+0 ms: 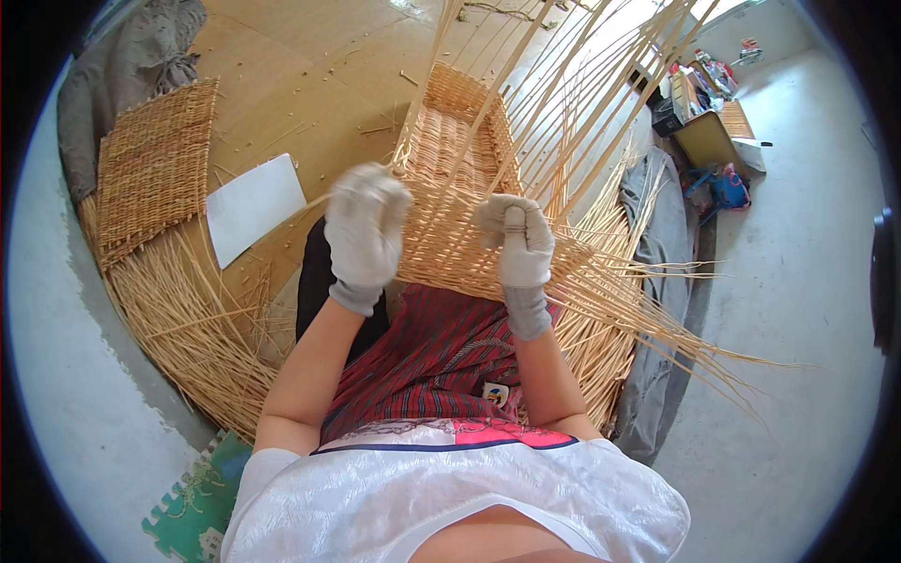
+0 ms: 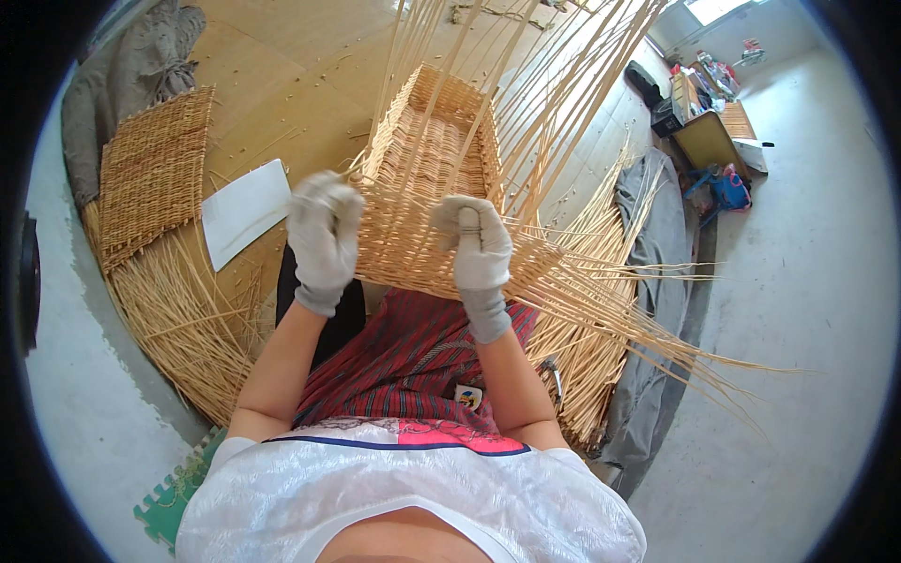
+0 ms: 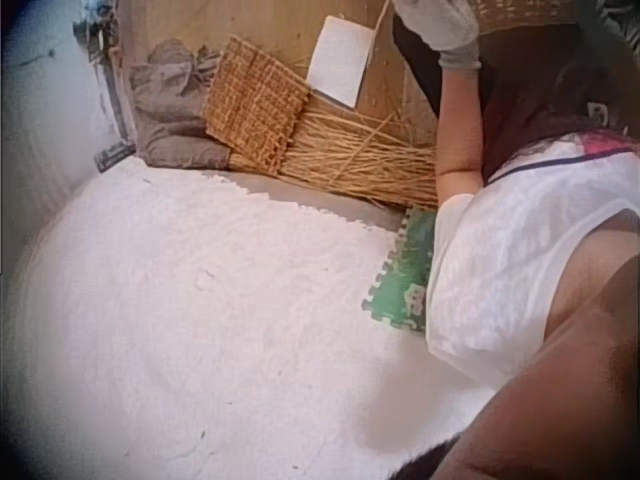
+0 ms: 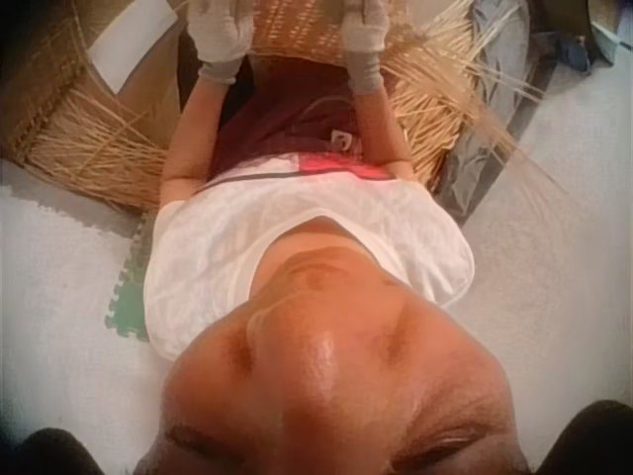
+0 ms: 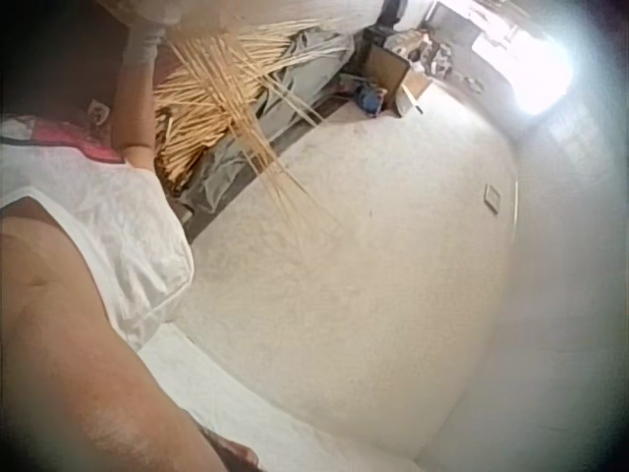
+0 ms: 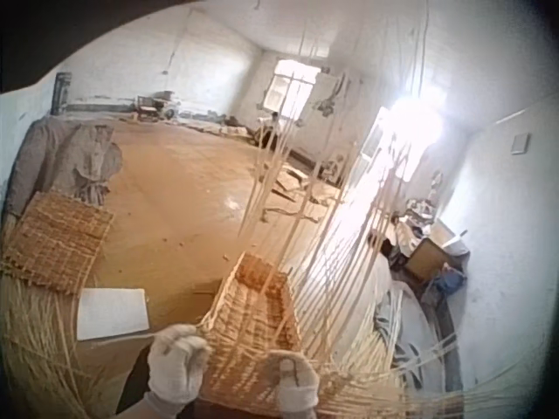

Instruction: Weaving a large wicker or bamboo basket, measuring dimensions with a tape measure, and trimming excess material with snips.

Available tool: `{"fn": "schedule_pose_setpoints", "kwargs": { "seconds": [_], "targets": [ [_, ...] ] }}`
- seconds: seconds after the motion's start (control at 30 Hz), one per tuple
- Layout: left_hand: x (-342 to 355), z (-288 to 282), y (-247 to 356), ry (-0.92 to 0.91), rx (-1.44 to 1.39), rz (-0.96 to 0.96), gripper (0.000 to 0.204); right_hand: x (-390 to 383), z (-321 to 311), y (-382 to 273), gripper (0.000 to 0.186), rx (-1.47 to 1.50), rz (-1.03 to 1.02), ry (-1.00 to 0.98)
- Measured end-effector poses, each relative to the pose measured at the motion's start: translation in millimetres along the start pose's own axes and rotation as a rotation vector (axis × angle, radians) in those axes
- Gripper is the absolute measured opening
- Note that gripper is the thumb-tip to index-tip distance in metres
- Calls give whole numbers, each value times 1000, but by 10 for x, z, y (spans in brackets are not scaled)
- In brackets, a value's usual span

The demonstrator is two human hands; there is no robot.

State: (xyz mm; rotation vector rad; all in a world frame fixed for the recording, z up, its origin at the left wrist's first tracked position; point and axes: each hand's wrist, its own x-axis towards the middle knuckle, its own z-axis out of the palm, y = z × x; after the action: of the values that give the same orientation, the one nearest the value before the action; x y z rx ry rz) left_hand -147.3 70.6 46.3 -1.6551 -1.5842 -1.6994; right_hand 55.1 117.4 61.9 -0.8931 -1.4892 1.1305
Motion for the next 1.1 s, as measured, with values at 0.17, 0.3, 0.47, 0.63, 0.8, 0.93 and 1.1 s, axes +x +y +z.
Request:
{"fn": "schedule_pose_setpoints", "kwargs": {
  "seconds": [0.17,0.3,0.47,0.63,0.8,0.93,1.1],
  "targets": [
    [-162,265,396,-450,122,-124,54,334,-37,-370,20,-417,141,66],
    [-186,396,407,-495,286,-120,62,579,278,-459,24,-335,-98,-1],
    [-230,254,302,-383,88,-91,54,300,428,-405,29,-246,-473,84],
    [-199,98,108,46,-110,-386,40,33,803,-570,36,-709,-587,-317],
    [-112,204,-62,19,-476,-518,35,60,1199,-575,30,-769,-593,-447],
    [-107,219,-144,-46,-866,-749,37,0,1129,-472,23,-746,-661,-402],
    [-35,130,-380,-257,-524,-484,41,-209,865,-392,25,-660,-619,-517]
  ]
}}
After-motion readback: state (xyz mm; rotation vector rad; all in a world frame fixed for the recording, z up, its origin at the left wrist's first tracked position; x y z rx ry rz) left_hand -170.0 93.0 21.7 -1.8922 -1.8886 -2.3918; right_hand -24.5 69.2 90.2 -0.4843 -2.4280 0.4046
